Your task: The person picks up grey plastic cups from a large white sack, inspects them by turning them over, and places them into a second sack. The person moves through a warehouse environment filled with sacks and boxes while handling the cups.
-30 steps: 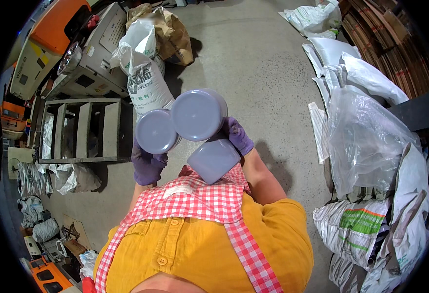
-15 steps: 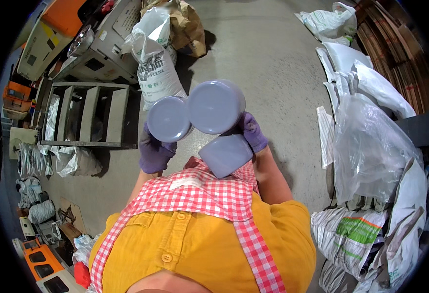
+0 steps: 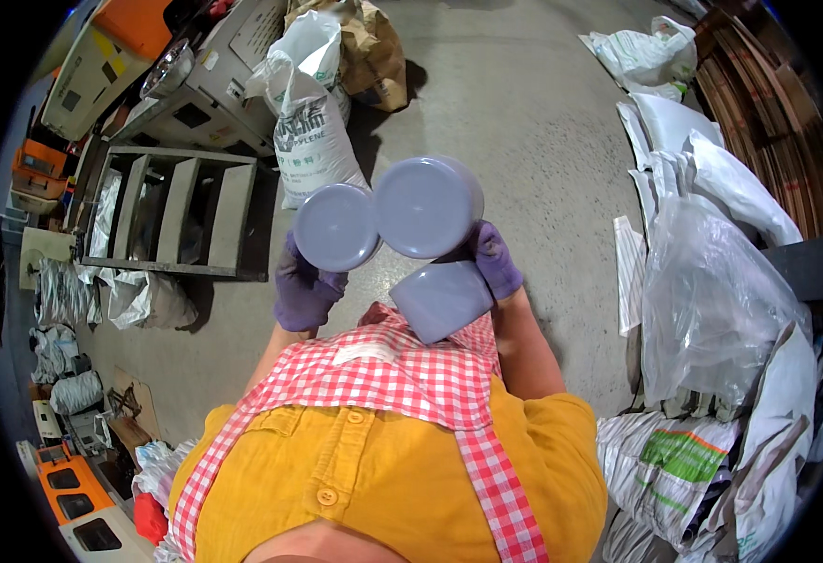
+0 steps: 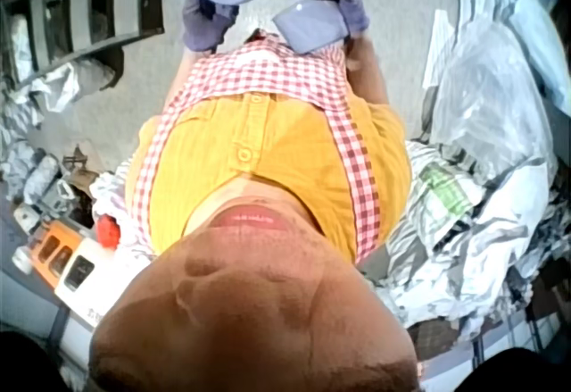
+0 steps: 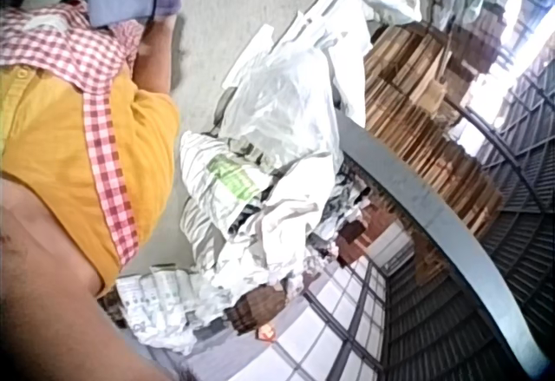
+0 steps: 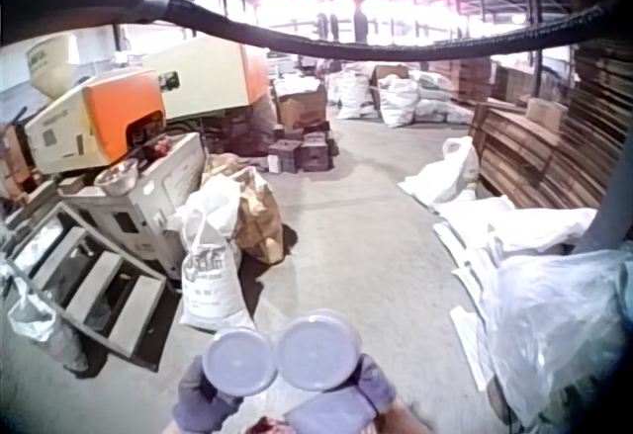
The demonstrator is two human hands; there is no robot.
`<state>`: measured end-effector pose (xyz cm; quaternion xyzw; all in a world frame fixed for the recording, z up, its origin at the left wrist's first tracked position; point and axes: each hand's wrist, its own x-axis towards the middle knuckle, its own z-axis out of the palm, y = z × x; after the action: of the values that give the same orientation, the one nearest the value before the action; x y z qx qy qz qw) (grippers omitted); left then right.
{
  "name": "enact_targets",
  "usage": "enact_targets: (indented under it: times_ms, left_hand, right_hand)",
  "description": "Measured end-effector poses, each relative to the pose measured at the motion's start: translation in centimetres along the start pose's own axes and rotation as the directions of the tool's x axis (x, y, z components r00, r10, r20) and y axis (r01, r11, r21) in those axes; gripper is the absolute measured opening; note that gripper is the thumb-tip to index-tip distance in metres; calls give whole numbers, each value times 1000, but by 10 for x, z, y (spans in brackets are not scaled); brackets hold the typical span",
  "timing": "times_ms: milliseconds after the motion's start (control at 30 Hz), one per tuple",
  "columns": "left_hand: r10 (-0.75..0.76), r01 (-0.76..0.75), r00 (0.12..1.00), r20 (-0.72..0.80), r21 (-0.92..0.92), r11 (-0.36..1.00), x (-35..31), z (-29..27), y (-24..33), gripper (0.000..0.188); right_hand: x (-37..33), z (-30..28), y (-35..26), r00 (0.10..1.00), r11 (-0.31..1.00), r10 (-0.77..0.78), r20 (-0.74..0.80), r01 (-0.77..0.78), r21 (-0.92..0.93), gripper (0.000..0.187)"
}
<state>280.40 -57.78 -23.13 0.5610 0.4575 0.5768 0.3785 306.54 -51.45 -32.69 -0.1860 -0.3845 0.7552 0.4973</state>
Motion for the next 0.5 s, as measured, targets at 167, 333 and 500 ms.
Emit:
enact_targets:
  times_ms: [167,333,500]
  left_hand:
    - [-63,63,998,0,18,998,0,-1,2,31]
    - [-51,51,999,6,29,998,2,-1,-4,34]
    - [-5,7,1000,-31,59,998,6,0,-10,38]
  right_hand:
    - [1,9,-9,995,993,90,-53,-94,-75,62]
    - [4,13,-12,993,994,87,-75,-92,-67,69]
    - [5,-7,5,995,992,37,-92,-48,-113,64]
